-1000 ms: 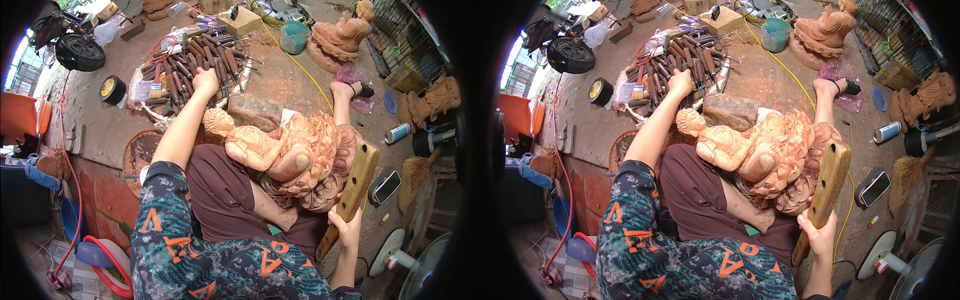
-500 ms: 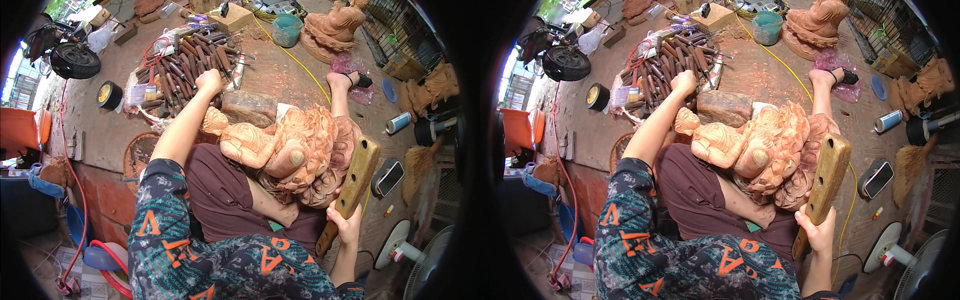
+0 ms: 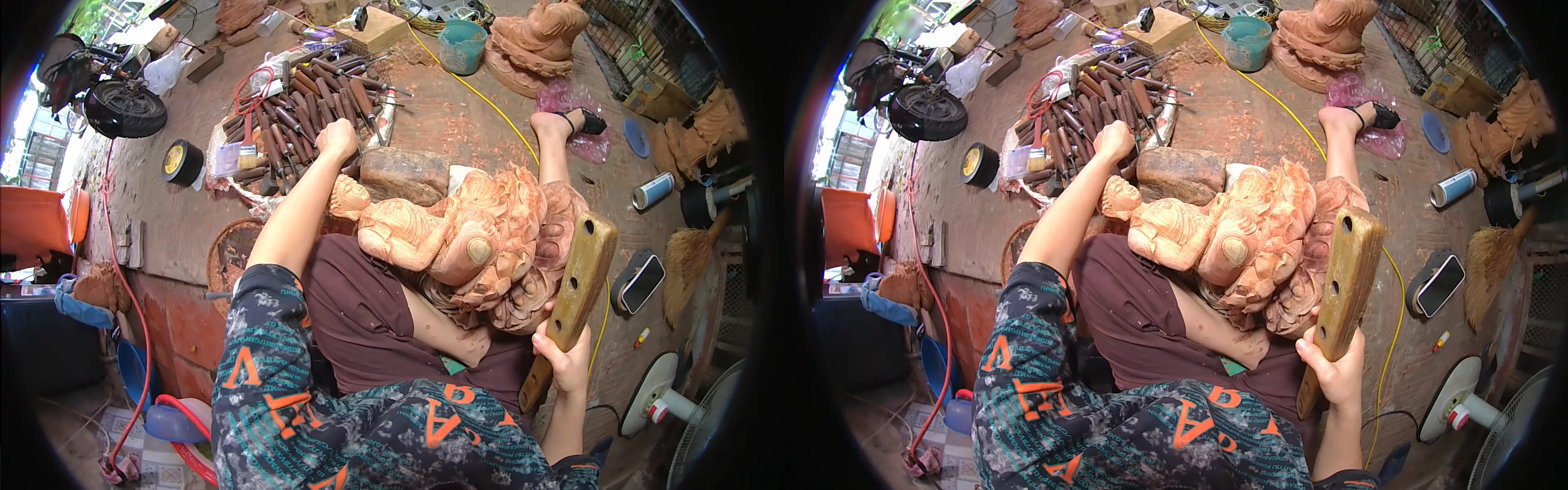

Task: The person carves a wooden sculpture of a reclining figure using a chisel and a wooden mallet. They repeatedly strike the chisel to shape the wood, occasionally switching tools and adjusting their grip.

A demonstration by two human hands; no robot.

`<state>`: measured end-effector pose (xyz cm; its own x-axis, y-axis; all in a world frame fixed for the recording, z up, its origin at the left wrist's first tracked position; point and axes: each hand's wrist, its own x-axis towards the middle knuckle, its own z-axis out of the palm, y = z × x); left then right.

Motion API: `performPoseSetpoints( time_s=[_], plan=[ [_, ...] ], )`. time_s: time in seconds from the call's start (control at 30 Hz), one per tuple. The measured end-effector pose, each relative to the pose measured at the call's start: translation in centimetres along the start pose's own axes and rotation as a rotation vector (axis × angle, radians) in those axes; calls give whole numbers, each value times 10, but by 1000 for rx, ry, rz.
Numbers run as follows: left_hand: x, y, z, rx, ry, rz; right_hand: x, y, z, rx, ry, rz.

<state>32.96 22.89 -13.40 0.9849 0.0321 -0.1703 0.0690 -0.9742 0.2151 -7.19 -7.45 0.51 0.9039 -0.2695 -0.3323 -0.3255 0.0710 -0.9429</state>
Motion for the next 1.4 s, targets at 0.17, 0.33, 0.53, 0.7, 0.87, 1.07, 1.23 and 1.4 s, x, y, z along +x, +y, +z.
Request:
performPoseSetpoints(
  time_s=[0.17,0.33,0.53,0.7,0.87,1.07,1.23,1.4],
  plan=[
    [8,-31,-2,-422,32,-95,0,3,-2,-22,-22,-16],
    [-12,-43,-28,-1613,-399,-262,-3,2,-6,36,-16,20],
    [-189,24,-77,-1727,-149,317,7,-18,-14,-27,-105,-36],
    [-256,87,-84,-2002,-27,463,15,-75,-33,-275,-93,-203],
    [-328,111,-66,-2080,-286,493,9,-135,-28,-566,-209,-435],
    [-368,109,-24,-1711,38,790,-6,-150,-6,-776,-322,-692],
    [-390,94,-8,-1408,219,746,-20,-165,11,-1005,-435,-842],
    [-397,83,7,-1329,258,752,-23,-169,25,-1050,-466,-944]
  ],
)
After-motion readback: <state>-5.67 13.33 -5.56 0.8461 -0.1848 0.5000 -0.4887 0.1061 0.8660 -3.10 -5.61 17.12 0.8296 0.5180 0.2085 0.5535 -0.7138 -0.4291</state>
